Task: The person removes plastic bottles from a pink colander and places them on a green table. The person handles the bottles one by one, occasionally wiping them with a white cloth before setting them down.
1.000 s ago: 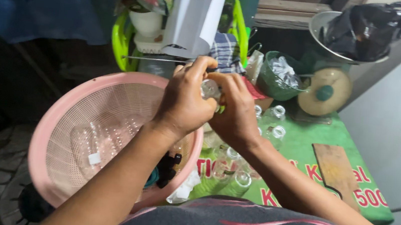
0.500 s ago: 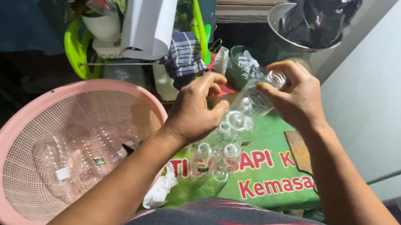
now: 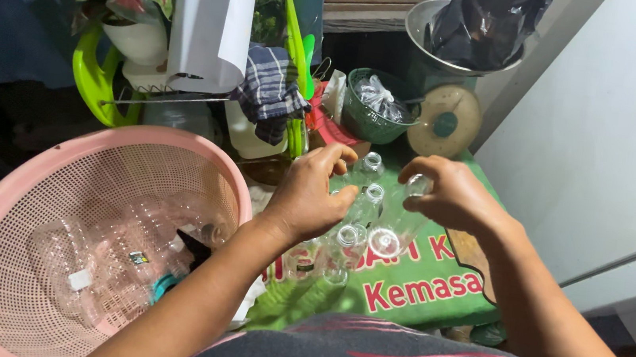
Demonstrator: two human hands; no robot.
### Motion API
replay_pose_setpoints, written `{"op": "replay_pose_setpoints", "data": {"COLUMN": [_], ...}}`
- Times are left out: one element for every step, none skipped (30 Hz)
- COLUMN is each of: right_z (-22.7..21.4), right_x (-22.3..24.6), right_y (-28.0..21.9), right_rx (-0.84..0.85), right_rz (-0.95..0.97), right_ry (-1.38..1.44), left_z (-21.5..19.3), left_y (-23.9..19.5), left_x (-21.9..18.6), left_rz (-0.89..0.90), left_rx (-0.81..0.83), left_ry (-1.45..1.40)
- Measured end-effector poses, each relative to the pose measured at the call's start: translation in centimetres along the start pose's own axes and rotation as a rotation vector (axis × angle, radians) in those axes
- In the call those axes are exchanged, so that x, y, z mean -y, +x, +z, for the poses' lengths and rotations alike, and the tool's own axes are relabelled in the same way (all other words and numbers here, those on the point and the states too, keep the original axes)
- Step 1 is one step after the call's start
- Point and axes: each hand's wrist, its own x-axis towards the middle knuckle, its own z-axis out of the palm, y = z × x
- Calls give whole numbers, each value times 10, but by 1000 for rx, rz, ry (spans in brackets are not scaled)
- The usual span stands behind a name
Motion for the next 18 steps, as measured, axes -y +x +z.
{"op": "replay_pose_setpoints", "data": {"right_z": [4, 9, 12, 16, 22, 27, 31, 37, 43, 49, 54, 60, 67, 73, 79, 86, 91, 97], "right_x": [-1, -2, -5, -9, -13, -18, -24, -29, -35, -41, -48, -54, -60, -64, -68, -72, -76, -79], "right_y": [0, 2, 3, 4, 5, 6, 8, 11, 13, 15, 17, 19, 20, 22, 23, 23, 23, 23], "right_rx": [12, 23, 35, 55, 74, 93, 90, 87, 84, 86, 88, 90, 79, 68, 57, 59, 60, 61], "right_rz": [-41, -82, -123, -87, -51, -16, -41, -67, -93, -106, -118, -131, -161, -192, -223, -224, -226, -228], "right_ry": [-18, -36, -55, -71, -88, -104, -89, -73, -58, -50, -43, -35, -35, -36, -36, -31, -26, -21], "left_z": [1, 2, 3, 4, 4, 5, 6, 6, 6, 6, 7, 6, 6, 7, 7, 7, 7, 8], "left_y": [-2, -3, -5, -7, -8, -9, -10, -11, -12, -13, -14, -15, -16, -17, -18, -18, -19, -20], "left_x": [0, 0, 0, 0, 0, -1, -1, -1, -1, -1, -1, -1, -1, 0, 0, 0, 0, 1], "left_rz": [-17, -29, -40, -52, -52, -53, -54, -65, -75, -86, -74, -62, -50, -57, -65, -72, -69, -65], "left_rx": [14, 19, 24, 27, 30, 34, 37, 44, 52, 59, 57, 56, 54, 54, 54, 54, 52, 49], "left_ry": [18, 16, 13, 12, 11, 9, 8, 16, 23, 31, 43, 55, 68, 66, 65, 64, 64, 63]}}
